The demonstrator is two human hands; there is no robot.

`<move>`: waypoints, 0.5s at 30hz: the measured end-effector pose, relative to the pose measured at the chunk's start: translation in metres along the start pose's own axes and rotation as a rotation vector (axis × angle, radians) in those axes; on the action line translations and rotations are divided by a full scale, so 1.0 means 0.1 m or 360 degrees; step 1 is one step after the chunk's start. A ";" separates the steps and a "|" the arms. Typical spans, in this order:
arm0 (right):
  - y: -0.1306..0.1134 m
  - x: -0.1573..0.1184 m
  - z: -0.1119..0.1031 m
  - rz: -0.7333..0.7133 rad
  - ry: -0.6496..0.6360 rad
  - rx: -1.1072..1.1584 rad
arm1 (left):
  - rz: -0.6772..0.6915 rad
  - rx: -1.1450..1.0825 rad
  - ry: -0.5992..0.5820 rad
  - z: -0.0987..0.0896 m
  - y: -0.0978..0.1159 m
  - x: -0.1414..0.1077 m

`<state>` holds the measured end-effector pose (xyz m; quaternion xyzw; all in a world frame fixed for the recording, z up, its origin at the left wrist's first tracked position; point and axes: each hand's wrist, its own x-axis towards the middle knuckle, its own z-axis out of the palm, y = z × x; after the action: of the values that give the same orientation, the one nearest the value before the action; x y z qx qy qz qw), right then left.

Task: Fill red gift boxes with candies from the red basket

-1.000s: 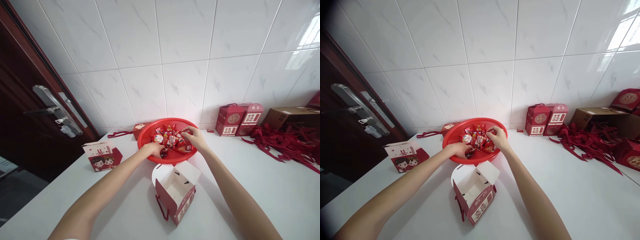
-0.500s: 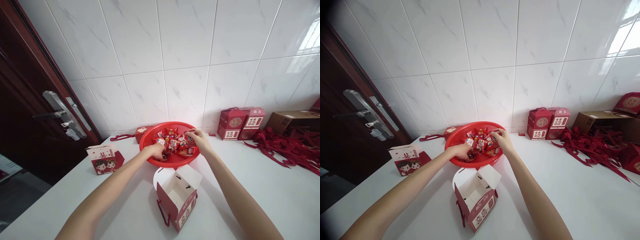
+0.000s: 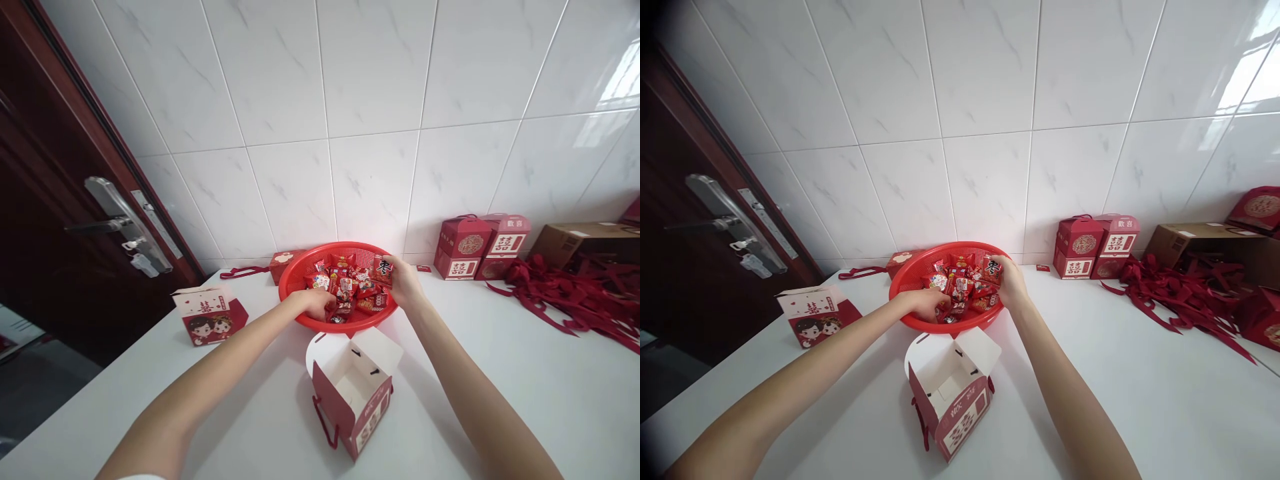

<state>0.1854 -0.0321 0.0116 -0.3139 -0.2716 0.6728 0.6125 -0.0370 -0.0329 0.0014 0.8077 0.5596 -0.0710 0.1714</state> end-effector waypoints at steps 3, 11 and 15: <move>-0.02 0.02 -0.02 0.0062 -0.0069 0.0069 | 0.0016 -0.0038 -0.0133 -0.02 0.00 0.01; -0.04 0.00 0.01 0.0085 -0.0017 0.0138 | 0.0244 -0.0416 0.0271 -0.10 0.01 0.04; -0.03 -0.01 0.01 0.0052 -0.0034 0.0039 | 0.0349 -0.0656 0.0531 -0.09 -0.02 0.05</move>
<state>0.1863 -0.0325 0.0147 -0.3035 -0.2647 0.6893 0.6022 -0.0380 -0.0246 0.0083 0.8121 0.4920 0.1970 0.2442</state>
